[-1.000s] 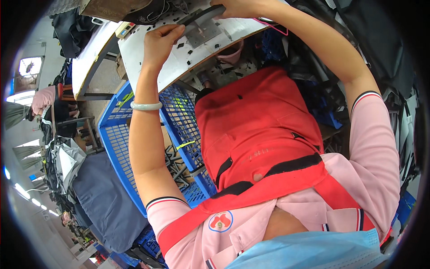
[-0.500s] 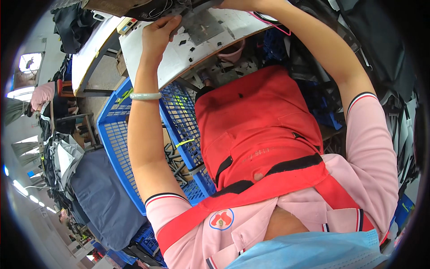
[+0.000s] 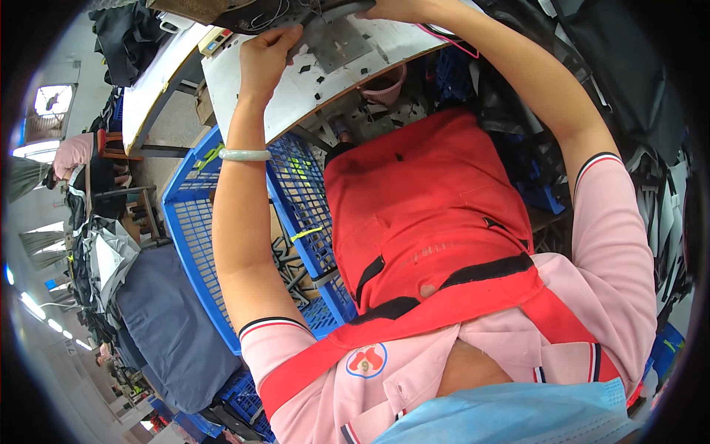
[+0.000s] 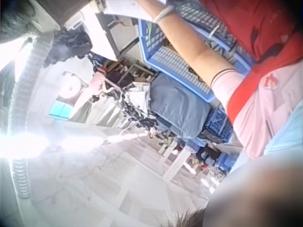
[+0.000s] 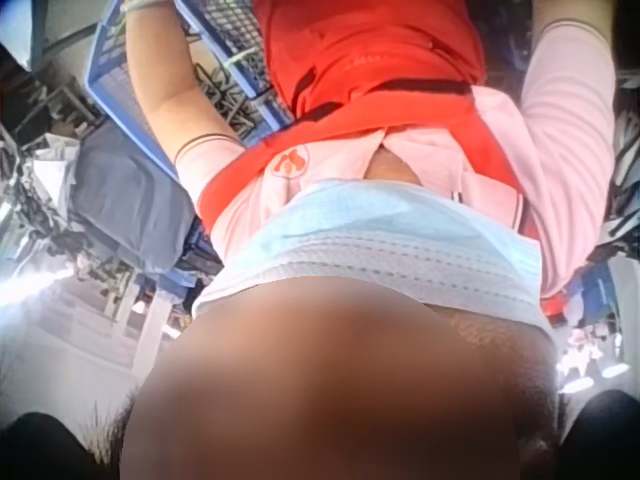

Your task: The person is sewing and processing black fabric strips using an industrial sewing machine.

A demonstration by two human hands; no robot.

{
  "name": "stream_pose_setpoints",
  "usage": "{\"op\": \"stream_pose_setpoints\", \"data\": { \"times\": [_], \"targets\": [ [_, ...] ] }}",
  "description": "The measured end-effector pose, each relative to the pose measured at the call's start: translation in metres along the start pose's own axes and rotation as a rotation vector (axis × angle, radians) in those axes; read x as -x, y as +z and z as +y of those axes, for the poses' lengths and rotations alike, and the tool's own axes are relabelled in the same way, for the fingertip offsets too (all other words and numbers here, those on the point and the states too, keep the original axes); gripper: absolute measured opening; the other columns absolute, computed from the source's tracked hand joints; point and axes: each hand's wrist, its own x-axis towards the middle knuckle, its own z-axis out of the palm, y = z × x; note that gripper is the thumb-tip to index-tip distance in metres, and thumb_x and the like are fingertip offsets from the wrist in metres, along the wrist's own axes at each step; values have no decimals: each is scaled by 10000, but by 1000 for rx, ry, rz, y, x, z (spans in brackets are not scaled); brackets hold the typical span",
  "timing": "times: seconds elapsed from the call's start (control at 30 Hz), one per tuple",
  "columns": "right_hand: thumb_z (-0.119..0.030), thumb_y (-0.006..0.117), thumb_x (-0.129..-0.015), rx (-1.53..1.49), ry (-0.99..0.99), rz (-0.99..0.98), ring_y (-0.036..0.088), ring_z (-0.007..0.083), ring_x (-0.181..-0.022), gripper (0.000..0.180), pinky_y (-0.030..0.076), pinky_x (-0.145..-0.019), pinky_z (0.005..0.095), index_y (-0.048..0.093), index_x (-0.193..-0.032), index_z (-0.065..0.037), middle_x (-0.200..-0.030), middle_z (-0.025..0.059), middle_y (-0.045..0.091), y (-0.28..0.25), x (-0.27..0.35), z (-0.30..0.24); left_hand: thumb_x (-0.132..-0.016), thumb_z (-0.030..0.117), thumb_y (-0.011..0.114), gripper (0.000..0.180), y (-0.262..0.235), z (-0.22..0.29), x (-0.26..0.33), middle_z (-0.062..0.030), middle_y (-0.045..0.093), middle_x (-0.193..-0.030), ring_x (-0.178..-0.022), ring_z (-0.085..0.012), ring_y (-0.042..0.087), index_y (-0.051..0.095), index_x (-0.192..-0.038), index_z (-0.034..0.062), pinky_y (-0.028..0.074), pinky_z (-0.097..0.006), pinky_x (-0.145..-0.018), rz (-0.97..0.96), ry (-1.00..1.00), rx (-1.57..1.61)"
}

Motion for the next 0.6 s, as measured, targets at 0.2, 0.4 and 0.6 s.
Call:
{"op": "stream_pose_setpoints", "data": {
  "times": [0.2, 0.4, 0.6],
  "targets": [
    [-340, 693, -754, -27, -110, -24, 657, 383, -864, 382, 514, -753, 462, 698, -1043, -91, -887, 205, 683, -4, 27, -24, -881, 268, 685, 276, -13, 0, 8, -63, 682, -708, -629, -116, 595, 739, -976, 14, 476, -257, -584, 37, 198, -350],
    [-165, 594, -818, -71, -807, 213, 608, 238, -1010, 181, 466, -953, 356, 674, -974, -119, -1024, 57, 621, 60, 104, -127, -916, 237, 671, 255, 48, 44, 32, -27, 673, -799, -692, -108, 624, 700, -1012, 3, 530, -251, -598, -406, -97, -1],
    [-204, 698, -732, -22, -382, -426, 664, 312, -859, 239, 539, -738, 427, 641, -945, -112, -829, 113, 661, 36, 86, -100, -956, 306, 614, 335, 31, 5, 65, -74, 670, -878, -753, -141, 640, 667, -1040, -14, 548, -268, -693, -465, -242, 226]
  ]
}}
